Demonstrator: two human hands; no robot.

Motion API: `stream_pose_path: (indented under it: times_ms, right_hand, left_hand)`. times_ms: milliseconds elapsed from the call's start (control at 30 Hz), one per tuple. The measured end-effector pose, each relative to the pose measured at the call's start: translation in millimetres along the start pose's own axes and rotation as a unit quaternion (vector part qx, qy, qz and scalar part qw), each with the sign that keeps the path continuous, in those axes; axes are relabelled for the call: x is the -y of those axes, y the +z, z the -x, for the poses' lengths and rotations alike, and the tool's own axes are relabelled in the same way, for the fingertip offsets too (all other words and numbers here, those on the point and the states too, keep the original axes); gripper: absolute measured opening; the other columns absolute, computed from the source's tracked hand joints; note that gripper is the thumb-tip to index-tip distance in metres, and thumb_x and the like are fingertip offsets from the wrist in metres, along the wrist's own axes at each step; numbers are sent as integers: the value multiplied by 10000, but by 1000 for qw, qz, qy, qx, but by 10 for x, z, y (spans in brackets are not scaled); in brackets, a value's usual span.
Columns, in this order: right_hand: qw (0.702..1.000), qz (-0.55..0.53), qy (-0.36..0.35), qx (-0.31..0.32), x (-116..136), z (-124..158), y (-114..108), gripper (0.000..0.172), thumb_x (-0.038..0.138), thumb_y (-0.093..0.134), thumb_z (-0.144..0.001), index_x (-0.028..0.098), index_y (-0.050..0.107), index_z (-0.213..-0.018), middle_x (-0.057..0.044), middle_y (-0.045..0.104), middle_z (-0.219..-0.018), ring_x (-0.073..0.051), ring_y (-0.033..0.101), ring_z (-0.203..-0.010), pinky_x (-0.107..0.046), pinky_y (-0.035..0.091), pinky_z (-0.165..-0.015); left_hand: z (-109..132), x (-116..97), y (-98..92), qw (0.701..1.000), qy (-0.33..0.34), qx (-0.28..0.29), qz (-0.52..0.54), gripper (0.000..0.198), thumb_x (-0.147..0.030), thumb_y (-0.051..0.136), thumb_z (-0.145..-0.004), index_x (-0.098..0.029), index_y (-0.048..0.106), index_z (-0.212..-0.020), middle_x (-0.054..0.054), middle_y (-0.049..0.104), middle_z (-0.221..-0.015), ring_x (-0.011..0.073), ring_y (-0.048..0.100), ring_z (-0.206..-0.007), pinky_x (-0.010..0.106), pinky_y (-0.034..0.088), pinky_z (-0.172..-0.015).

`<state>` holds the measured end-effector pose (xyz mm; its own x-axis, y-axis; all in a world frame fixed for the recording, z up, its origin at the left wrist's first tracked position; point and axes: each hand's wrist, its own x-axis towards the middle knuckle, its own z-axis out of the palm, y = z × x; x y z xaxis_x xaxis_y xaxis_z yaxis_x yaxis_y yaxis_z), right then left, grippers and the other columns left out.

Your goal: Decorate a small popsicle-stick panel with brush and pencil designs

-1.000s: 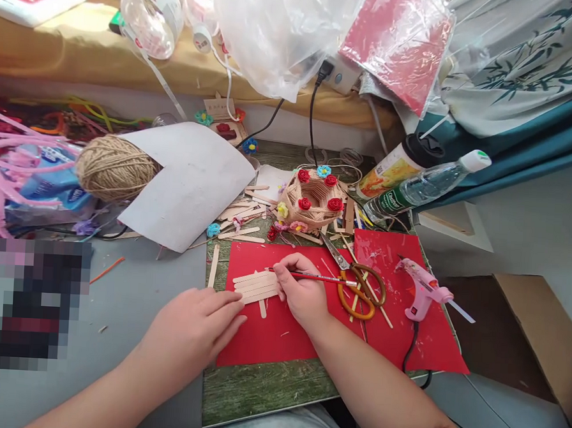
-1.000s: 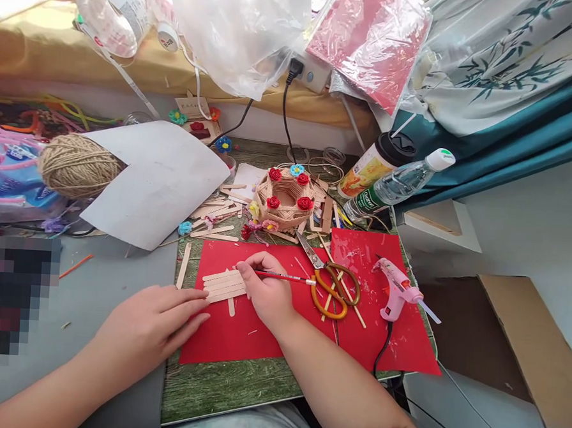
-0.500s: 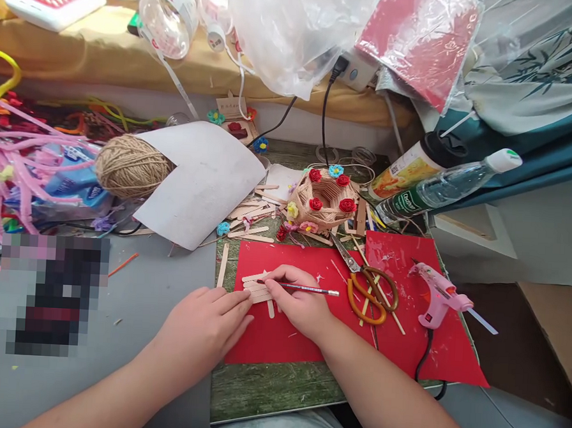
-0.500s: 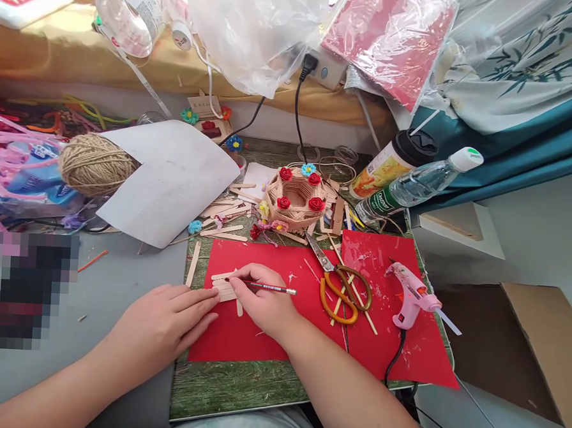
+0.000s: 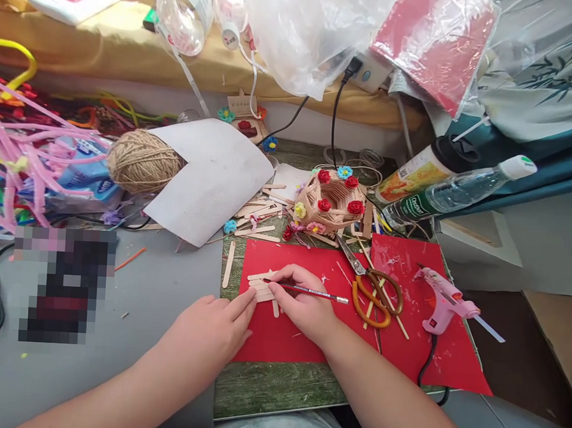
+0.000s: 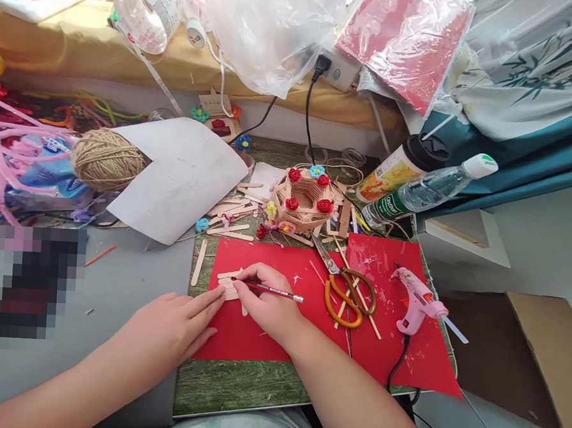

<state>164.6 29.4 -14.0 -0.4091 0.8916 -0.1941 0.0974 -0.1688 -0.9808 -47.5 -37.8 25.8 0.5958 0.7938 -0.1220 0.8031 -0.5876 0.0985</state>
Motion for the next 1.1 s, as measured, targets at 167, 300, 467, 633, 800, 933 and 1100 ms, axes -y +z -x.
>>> stream_pose_path:
  times_ms: [167,300,467,633,800,933,1100]
  right_hand:
    - [1000,-5,12,0,22,-30,3,223,431,710,-981,216,656,-957,7,703,-840,-107,638,-485,-265,512,-525]
    - [1000,-14,27,0,66,-66,-18,302,490,721,-958,204,649,-888,23,667,-771,-87,578,-462,-237,471,-482]
    - [999,-12,43,-8,59,-94,-46,324,507,740,-935,206,648,-858,58,595,-625,-91,507,-440,-227,422,-456]
    - [1000,10,3,-28,70,-89,-22,243,418,792,-892,209,671,-863,1,687,-770,-132,615,-618,-257,508,-587]
    - [1000,0,21,-15,101,-88,-10,252,443,739,-932,211,658,-874,24,659,-746,-85,494,-461,-239,449,-481]
    - [1000,14,12,-19,67,-71,-33,312,504,749,-931,207,666,-884,19,667,-760,-91,523,-495,-236,473,-509]
    - [999,-21,41,-8,-10,-48,-78,385,577,643,-997,208,658,-891,37,585,-670,-107,544,-482,-230,465,-466]
  left_hand:
    - [17,-24,15,1000,1,1,-12,390,-263,530,-1045,-152,678,-1389,114,715,-1399,210,733,-819,395,500,-643]
    - [21,-50,24,1000,-1,6,-16,393,-276,518,-1046,-159,693,-1378,132,693,-1424,218,724,-817,405,506,-637]
    - [43,-82,74,999,18,18,-31,405,-244,563,-1005,-151,704,-1373,168,640,-1495,244,750,-840,396,516,-620]
    - [76,-168,143,999,8,22,-39,464,-222,588,-966,-149,678,-1415,211,604,-1521,236,753,-744,380,520,-602]
    - [68,-207,109,999,-7,6,-32,425,-247,617,-958,-133,698,-1360,225,612,-1508,247,749,-742,391,533,-600]
    - [-23,-51,20,996,-46,-54,53,287,-260,534,-1028,-160,715,-1227,153,747,-1286,245,758,-867,383,580,-716]
    - [-134,184,58,971,-134,-99,171,443,-309,670,-968,-193,569,-1384,128,696,-1392,274,708,-1209,391,599,-933]
